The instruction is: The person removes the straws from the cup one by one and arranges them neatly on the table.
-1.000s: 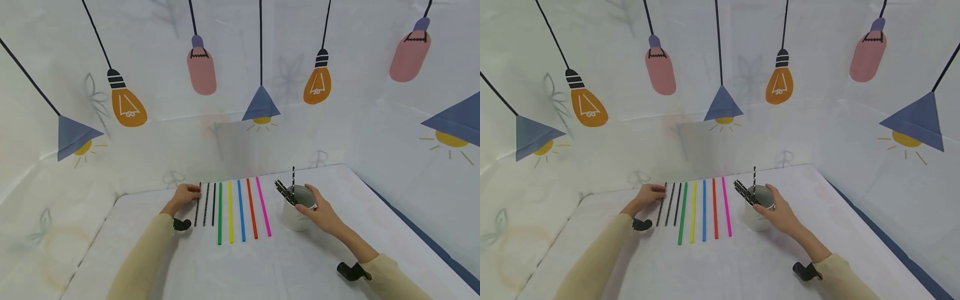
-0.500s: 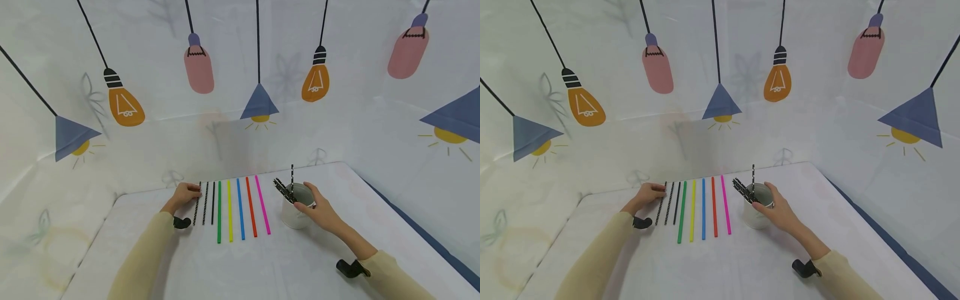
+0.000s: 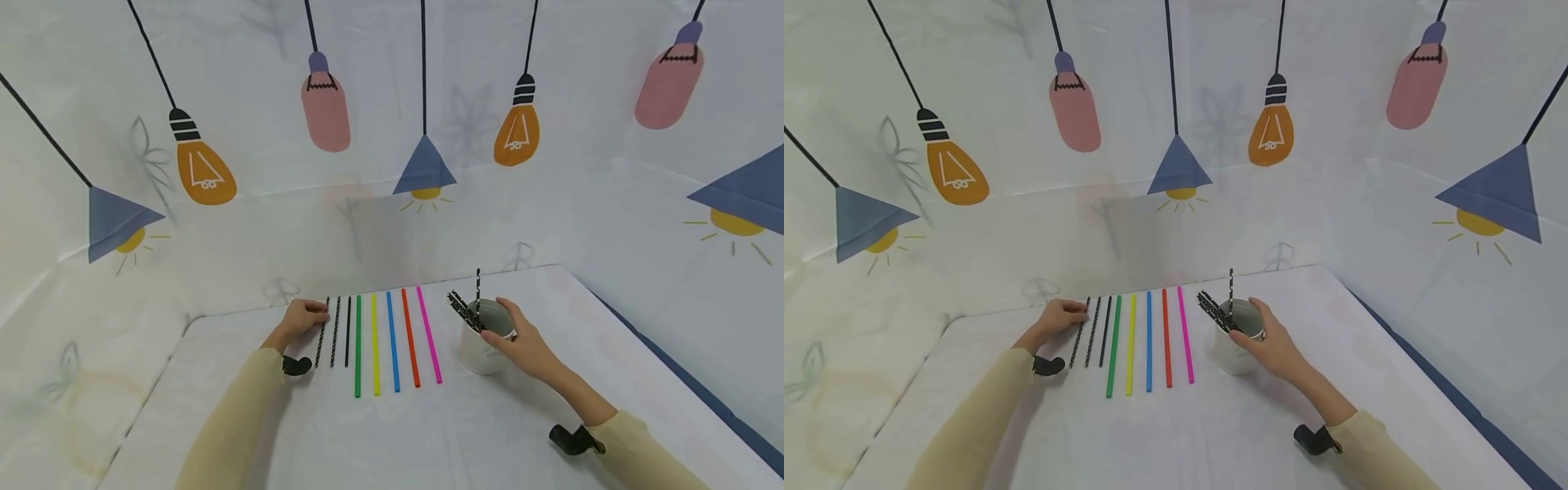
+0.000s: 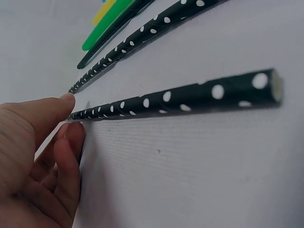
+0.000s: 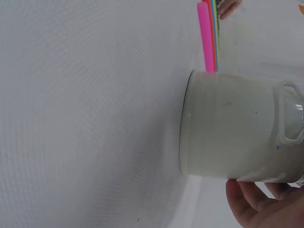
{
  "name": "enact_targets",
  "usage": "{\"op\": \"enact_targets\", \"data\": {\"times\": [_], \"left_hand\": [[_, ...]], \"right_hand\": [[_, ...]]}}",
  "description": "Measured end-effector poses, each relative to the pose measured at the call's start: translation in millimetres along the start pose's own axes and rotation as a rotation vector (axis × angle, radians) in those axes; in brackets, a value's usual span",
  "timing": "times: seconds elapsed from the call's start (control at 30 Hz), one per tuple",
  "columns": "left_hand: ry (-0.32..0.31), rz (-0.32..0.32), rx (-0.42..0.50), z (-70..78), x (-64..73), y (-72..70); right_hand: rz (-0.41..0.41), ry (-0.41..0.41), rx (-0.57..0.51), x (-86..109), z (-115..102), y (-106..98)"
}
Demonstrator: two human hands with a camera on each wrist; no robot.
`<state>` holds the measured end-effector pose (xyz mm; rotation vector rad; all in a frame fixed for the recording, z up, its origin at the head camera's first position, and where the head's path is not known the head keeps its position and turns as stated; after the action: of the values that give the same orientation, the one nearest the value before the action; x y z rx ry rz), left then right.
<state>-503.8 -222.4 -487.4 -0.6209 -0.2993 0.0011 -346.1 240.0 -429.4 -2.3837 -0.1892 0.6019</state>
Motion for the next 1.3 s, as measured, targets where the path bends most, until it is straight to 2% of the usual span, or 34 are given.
{"op": "enact_targets", "data": {"times": [0.17, 0.27, 0.37, 0.5, 0.67, 0.8, 1.0, 1.1, 1.3], "left_hand": [[0.041, 0.002, 0.060, 0.6, 6.6, -3.9], [0.072, 0.021, 0.086, 5.5, 17.0, -5.7], [0.123, 0.028, 0.119, 17.1, 30.0, -3.7], [0.187, -0.013, 0.211, 40.2, 47.4, 6.8], [0.260, -0.070, 0.271, 73.2, 73.9, 28.1], [0.292, -0.115, 0.297, 96.8, 93.4, 48.8], [0.370, -0.178, 0.296, 128.0, 118.8, 84.2], [0.412, -0.213, 0.289, 140.9, 128.6, 100.5], [0.436, -0.259, 0.278, 158.3, 139.9, 132.2]], "right_hand": [[0.005, 0.003, -0.010, 0.1, -1, -1], [0.005, 0.004, -0.020, 0.1, -1, 0], [0.011, -0.007, -0.027, -0.5, -2, -1], [0.022, -0.019, -0.033, -0.5, -3, -2], [0.018, -0.011, -0.046, 1.7, -4, -1], [0.016, -0.010, -0.035, 3.0, -4, 1], [0.021, -0.014, -0.026, 4.2, -2, 1], [0.015, -0.016, -0.027, 4.4, -2, 1], [0.007, -0.003, -0.055, 3.4, -2, 0]]}}
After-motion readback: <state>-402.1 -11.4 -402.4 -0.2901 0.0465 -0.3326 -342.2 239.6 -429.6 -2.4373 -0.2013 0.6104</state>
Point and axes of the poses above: each hand's wrist, its own x-axis away from the middle knuckle, its own y-axis out of the palm, z = x × y, the point moved 7 cm from there along -x, towards the middle knuckle, and after that the axes turned 15 degrees about -y, right-handed, at the moved point
